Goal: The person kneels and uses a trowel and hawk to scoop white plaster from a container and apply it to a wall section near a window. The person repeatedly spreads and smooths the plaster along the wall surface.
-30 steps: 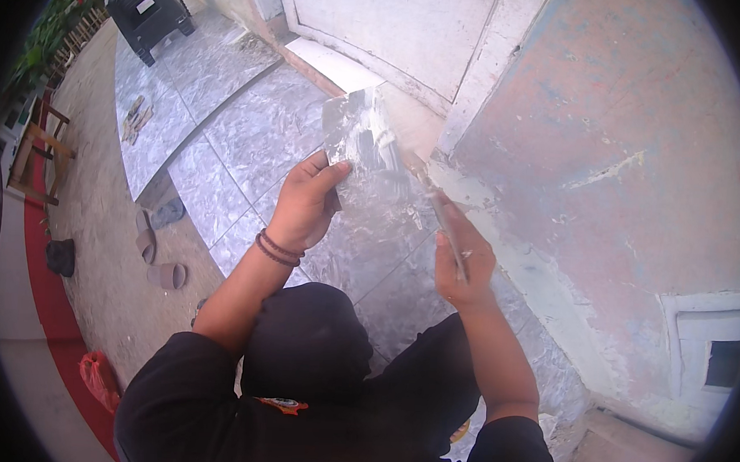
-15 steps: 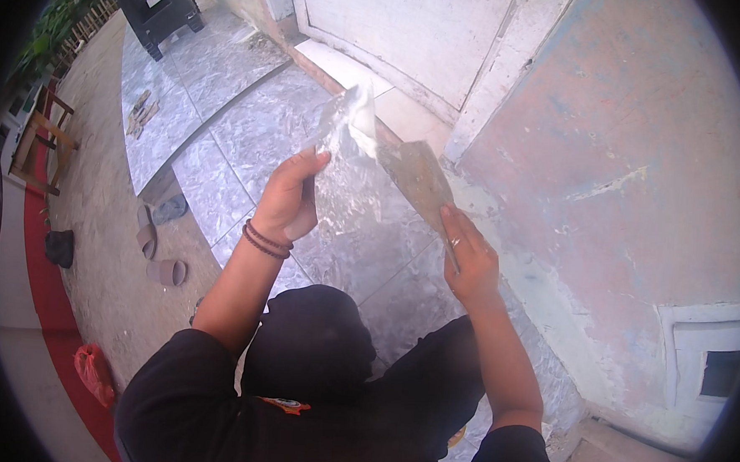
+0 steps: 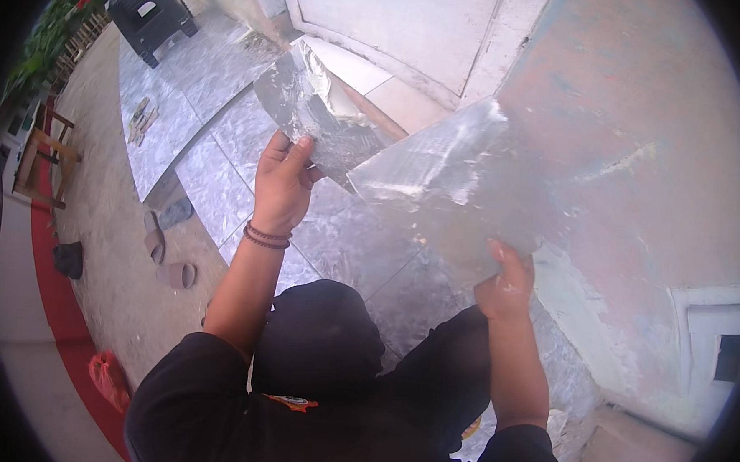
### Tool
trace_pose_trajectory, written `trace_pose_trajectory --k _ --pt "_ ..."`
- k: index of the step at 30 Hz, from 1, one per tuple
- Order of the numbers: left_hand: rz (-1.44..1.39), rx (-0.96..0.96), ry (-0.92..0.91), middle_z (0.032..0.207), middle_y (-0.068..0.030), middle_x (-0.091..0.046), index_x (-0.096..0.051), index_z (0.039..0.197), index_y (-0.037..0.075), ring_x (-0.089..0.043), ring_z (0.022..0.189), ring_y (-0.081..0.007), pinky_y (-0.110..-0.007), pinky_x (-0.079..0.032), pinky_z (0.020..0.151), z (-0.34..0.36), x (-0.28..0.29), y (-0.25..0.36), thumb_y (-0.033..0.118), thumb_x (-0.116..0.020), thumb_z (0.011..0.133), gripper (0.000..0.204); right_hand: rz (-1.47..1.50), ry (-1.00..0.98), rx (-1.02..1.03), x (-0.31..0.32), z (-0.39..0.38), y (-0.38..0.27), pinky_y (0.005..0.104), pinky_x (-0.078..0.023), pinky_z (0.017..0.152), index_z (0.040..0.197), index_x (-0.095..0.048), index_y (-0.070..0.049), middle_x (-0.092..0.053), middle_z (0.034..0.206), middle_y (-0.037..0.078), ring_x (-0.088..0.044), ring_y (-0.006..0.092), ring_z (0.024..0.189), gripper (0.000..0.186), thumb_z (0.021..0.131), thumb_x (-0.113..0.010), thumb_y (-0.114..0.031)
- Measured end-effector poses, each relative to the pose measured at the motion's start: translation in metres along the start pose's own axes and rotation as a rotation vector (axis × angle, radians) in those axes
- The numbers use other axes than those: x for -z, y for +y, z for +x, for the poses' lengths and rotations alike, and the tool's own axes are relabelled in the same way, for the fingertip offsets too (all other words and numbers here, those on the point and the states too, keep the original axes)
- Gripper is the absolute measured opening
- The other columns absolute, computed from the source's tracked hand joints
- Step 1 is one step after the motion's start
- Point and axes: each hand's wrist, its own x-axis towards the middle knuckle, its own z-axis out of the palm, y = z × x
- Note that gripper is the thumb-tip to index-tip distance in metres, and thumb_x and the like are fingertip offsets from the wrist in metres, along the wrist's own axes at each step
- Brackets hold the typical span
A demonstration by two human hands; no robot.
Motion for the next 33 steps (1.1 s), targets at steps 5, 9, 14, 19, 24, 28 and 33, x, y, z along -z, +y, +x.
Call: trace_pose_trajectory --k 5,9,14,19,24,28,33 --pt "0.142 -0.076 -0.171 0.119 -0.0114 -0.066 -0.056 0.127 -0.001 -0.064 0.108 -0.0213 -0.038 -0.055 0.091 -0.008 -0.011 -0.001 0.007 -0.055 0.099 0.029 0.059 -0.088 -0.010 -0.011 0.010 0.003 0.0415 -0.050 0.096 0.134 -0.050 0.001 -0.061 0.124 0.013 -0.061 0.0283 0.114 0.047 0.089 -0.058 -0.012" --pt "0.479 -0.244 -0.243 0.105 -0.0085 -0.069 -0.065 0.117 -0.001 -0.065 0.098 -0.0143 -0.032 -0.054 0.088 -0.011 -0.009 0.005 0.004 -0.058 0.097 0.022 0.131 -0.110 -0.083 -0.016 0.011 -0.001 0.0418 -0.050 0.094 0.134 -0.049 -0.003 -0.060 0.125 0.010 -0.059 0.0264 0.114 0.044 0.091 -0.056 -0.012" --pt "0.762 -0.454 -0.374 0.121 -0.0128 -0.069 -0.067 0.121 0.000 -0.065 0.112 -0.0228 -0.033 -0.050 0.098 0.002 -0.006 0.019 0.000 -0.059 0.095 0.027 0.200 -0.136 -0.105 -0.024 0.003 -0.002 0.0407 -0.050 0.093 0.130 -0.053 -0.002 -0.062 0.121 0.010 -0.060 0.0261 0.112 0.040 0.092 -0.057 -0.016" --pt "0.800 -0.555 -0.496 0.123 -0.0133 -0.068 -0.069 0.121 0.009 -0.063 0.119 -0.0261 -0.034 -0.050 0.102 0.029 -0.010 0.018 -0.002 -0.065 0.086 0.037 0.227 -0.131 -0.117 -0.011 0.000 -0.003 0.0395 -0.051 0.094 0.129 -0.055 -0.001 -0.064 0.122 0.012 -0.062 0.0270 0.112 0.041 0.091 -0.058 -0.017" --pt "1.082 -0.645 -0.560 0.119 -0.0071 -0.069 -0.071 0.119 0.017 -0.063 0.118 -0.0277 -0.033 -0.054 0.097 0.051 -0.008 -0.004 -0.011 -0.062 0.077 0.051 0.231 -0.027 -0.060 0.025 -0.019 0.003 0.0366 -0.057 0.084 0.126 -0.057 -0.001 -0.067 0.117 0.011 -0.067 0.0251 0.103 0.039 0.091 -0.059 -0.017" --pt "1.204 -0.672 -0.608 0.118 -0.0092 -0.069 -0.071 0.118 0.016 -0.064 0.117 -0.0268 -0.033 -0.053 0.097 0.069 -0.002 -0.030 -0.017 -0.053 0.075 0.057 0.216 0.056 0.012 0.057 -0.050 -0.013 0.0329 -0.059 0.069 0.119 -0.060 -0.003 -0.070 0.107 0.009 -0.070 0.0221 0.090 0.032 0.091 -0.058 -0.018" --pt "1.007 -0.483 -0.591 0.114 -0.0092 -0.072 -0.071 0.116 0.010 -0.067 0.109 -0.0218 -0.030 -0.054 0.093 0.098 -0.015 -0.053 -0.016 -0.055 0.081 0.046 0.197 0.214 0.215 0.093 -0.093 -0.048 0.0301 -0.055 0.058 0.115 -0.062 -0.004 -0.071 0.103 0.008 -0.069 0.0183 0.080 0.029 0.091 -0.058 -0.021"
